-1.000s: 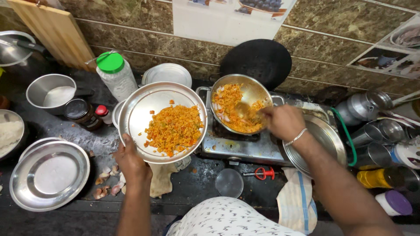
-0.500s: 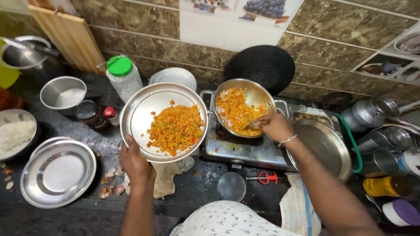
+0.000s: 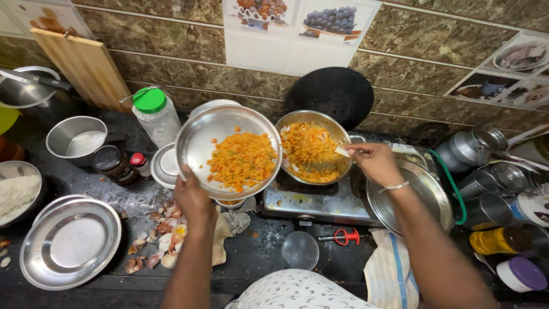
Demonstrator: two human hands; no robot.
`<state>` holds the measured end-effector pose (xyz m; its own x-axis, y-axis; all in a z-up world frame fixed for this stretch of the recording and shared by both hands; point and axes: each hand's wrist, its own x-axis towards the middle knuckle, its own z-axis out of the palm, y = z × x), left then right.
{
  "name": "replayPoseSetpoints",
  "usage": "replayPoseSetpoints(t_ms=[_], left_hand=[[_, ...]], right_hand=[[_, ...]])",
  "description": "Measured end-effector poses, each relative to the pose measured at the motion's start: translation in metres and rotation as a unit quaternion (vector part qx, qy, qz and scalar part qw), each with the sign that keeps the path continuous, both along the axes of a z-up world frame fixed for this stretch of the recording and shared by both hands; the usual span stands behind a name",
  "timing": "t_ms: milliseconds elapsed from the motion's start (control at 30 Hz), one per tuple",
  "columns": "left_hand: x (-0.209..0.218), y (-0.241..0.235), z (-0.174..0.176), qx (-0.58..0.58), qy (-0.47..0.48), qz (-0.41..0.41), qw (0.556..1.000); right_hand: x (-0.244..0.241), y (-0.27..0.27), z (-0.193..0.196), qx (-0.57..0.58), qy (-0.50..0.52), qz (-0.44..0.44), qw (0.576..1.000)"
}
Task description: The person scoops a yellow-orange cooked food mixture from a pot on a gas stove and distributes it into multiple metal plates and bowls. The person uses a cloth to hold the pot handle while transferring the food.
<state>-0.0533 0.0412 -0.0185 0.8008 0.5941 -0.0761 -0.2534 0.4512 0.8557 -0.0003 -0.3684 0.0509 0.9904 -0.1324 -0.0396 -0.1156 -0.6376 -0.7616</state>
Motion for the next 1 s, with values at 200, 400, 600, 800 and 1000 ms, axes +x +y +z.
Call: replayPoseSetpoints(t_ms=[200,400,600,800,1000], left_hand=[[0.019,-0.036,-0.002,0.018,0.007,-0.048,0.999],[0.02,-0.061,0.005,-0.025,0.005,-0.116,0.993],[0.017,-0.058,0.006,-0.056,0.023,-0.123,0.991],[0.005,-0.044,0.0,-0.021,0.016,-0.101,0.995],[-0.014,0.008,0.004,0.001,0.006,-0.025,1.0]], right_hand=[[-0.039,0.059,0.065,-0.105,-0.172,0.088,0.975],[-0.075,0.112,0.098,-0.411,-0.348,0.17,0.826],[-0.086,0.116,0.103,-0.402,-0.357,0.199,0.82],[-0.08,0.099,0.088,-0.194,-0.274,0.076,0.939],[-0.064,0.054,0.073,-0.258,-0.179,-0.004,0.949]])
